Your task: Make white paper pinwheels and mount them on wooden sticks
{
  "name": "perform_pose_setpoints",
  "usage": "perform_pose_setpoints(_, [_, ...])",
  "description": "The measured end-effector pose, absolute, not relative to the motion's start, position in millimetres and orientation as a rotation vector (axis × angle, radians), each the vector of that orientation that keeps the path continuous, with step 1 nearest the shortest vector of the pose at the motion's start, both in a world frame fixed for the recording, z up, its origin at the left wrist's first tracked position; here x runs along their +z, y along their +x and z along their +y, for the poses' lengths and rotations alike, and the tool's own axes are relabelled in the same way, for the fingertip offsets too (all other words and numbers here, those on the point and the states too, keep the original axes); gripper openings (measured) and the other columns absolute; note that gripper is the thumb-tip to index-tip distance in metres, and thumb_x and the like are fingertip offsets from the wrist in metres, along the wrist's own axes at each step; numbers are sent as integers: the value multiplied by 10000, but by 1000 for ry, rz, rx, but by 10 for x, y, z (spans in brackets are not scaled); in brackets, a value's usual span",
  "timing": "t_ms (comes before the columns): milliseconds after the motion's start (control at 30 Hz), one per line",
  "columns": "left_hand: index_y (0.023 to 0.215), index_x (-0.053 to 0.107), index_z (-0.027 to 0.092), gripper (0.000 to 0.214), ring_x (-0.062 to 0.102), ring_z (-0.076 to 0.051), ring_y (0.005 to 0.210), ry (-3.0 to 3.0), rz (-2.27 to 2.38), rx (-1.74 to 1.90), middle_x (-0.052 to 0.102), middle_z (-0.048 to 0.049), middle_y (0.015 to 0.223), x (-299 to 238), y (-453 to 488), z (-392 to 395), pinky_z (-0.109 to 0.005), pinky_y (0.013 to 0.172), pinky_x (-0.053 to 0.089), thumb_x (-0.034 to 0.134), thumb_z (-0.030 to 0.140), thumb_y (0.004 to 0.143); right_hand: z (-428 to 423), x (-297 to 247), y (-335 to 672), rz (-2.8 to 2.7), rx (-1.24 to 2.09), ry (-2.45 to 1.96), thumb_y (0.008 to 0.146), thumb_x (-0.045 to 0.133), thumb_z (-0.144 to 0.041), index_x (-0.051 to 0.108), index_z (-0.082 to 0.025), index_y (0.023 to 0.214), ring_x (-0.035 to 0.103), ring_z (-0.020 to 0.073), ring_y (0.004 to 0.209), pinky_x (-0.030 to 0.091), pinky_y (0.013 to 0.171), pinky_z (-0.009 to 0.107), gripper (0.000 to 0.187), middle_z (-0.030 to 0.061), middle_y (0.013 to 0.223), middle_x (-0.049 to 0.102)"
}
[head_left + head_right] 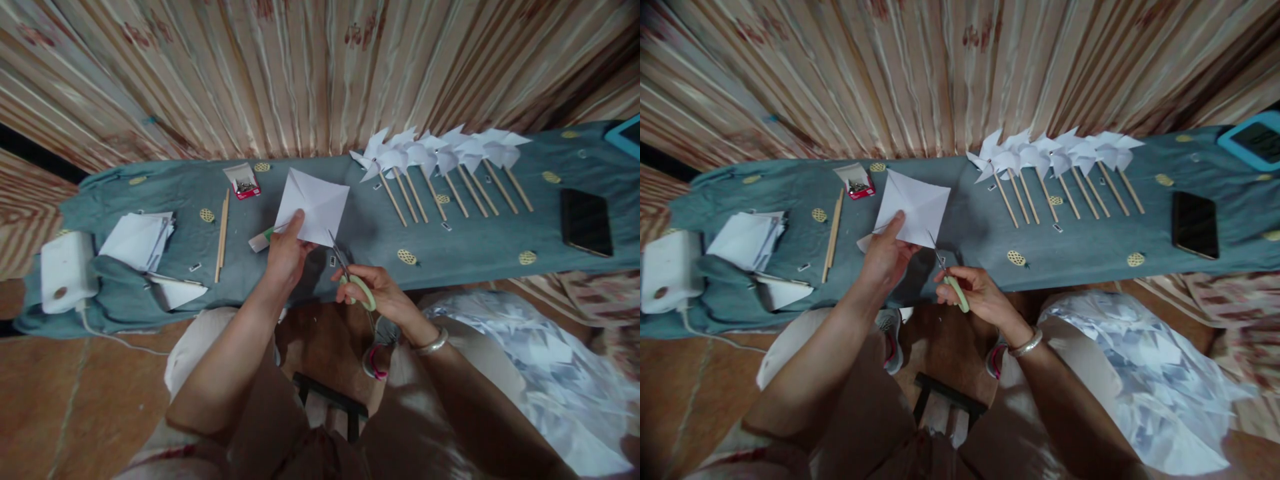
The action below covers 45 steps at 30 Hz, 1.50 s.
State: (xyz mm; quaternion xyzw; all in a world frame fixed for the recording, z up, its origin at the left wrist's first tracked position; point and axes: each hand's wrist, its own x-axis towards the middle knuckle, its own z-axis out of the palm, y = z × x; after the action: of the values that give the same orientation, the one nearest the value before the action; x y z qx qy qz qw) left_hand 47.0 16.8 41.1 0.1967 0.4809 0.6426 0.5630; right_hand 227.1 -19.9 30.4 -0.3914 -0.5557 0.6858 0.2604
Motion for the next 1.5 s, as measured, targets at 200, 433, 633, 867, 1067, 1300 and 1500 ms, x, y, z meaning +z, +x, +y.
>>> perform_pose_setpoints(200, [889,658,206,289,717,-199,835,401,1129,1507,754,-21,898,417,494,166,-276,641,547,801,372,700,-206,311,2263,-1476,1861,-1062,720,745,-636,687,-185,921,577,125,609,440,556,243,498,4,685,662])
perform_pose_setpoints(433, [852,675,198,219,694,-151,687,338,1106,1521,734,20,775,432,517,164,-227,510,453,804,322,727,-198,271,2256,-1457,1870,-1045,687,753,-676,680,-176,929,585,112,611,460,564,232,560,-5,689,650])
perform_pose_setpoints(633, [827,675,186,114,656,-133,632,296,1128,1527,716,22,741,494,555,160,-222,516,419,752,265,798,-189,289,2253,-1475,1880,-1061,703,756,-647,680,-181,920,585,110,605,468,565,233,520,-7,690,654])
perform_pose_setpoints(867, [796,673,183,74,622,-114,610,266,1140,1516,702,21,727,525,567,160,-217,527,413,699,230,847,-188,315,2239,-1455,1888,-1090,677,783,-625,676,-183,906,570,110,591,453,550,236,510,-16,666,640])
perform_pose_setpoints(1067, [839,684,188,82,666,-145,699,307,1109,1533,732,7,790,495,548,150,-239,601,496,724,251,808,-200,329,2216,-1402,1910,-1116,631,792,-663,669,-173,885,548,96,567,447,543,227,565,-25,632,626])
perform_pose_setpoints(1300, [826,675,194,153,684,-132,721,303,1114,1529,731,7,821,484,533,151,-221,621,513,786,277,760,-199,311,2199,-1365,1923,-1115,616,821,-628,672,-182,869,531,90,537,433,519,224,534,-38,603,608])
perform_pose_setpoints(1500, [835,673,205,138,670,-133,709,285,1128,1531,737,9,817,477,526,156,-219,603,501,772,268,761,-191,307,2211,-1336,1938,-1108,620,829,-601,678,-181,847,535,81,523,440,512,213,501,-46,595,602])
